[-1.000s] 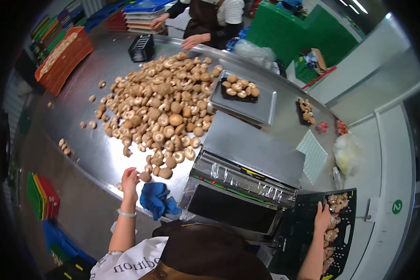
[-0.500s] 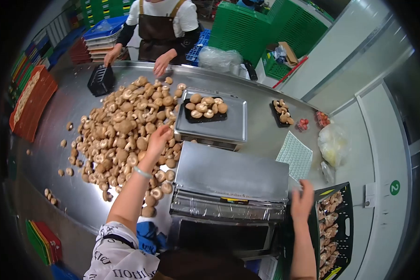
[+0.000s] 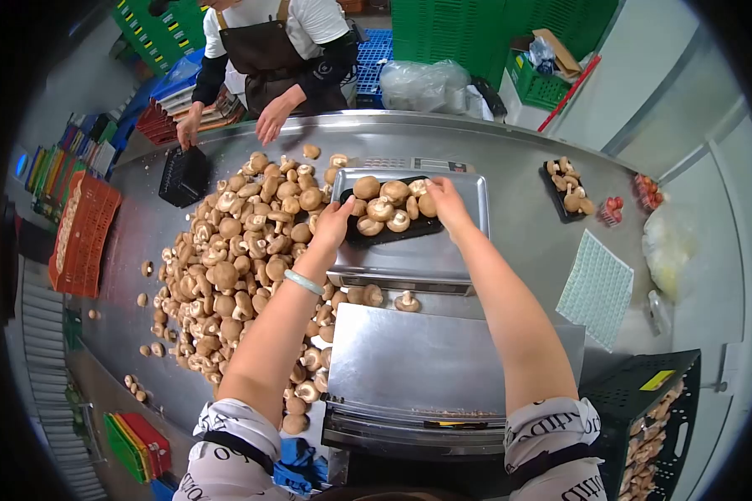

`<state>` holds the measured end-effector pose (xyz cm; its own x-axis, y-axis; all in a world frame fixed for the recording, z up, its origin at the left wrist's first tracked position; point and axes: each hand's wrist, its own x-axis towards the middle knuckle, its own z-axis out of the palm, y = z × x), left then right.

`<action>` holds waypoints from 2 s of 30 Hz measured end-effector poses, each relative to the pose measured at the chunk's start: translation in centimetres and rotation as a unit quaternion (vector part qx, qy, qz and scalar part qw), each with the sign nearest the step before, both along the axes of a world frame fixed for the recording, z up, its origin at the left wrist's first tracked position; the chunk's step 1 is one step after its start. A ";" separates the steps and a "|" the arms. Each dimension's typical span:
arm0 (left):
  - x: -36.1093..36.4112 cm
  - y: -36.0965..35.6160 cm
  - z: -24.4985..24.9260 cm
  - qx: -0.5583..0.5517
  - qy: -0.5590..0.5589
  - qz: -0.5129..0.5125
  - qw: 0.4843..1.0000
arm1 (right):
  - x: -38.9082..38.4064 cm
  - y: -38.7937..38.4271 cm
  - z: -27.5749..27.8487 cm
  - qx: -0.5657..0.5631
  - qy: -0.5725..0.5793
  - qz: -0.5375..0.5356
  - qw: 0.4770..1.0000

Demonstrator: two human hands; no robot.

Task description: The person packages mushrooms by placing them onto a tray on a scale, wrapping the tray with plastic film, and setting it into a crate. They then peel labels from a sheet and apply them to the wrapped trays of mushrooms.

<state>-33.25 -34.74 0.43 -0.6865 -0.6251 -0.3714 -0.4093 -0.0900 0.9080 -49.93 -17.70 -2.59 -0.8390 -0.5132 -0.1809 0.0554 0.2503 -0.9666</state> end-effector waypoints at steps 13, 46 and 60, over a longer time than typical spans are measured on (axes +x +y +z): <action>8.7 10.3 3.9 0.001 0.065 -0.075 0.995 | 11.7 14.9 7.2 0.066 0.107 -0.024 0.992; 28.4 22.2 4.4 -0.162 -0.118 -0.242 0.949 | 28.4 41.2 6.2 0.164 0.066 0.032 0.984; 10.8 20.5 4.8 -0.160 0.159 -0.177 0.958 | 15.7 29.6 8.0 0.068 0.159 -0.048 0.984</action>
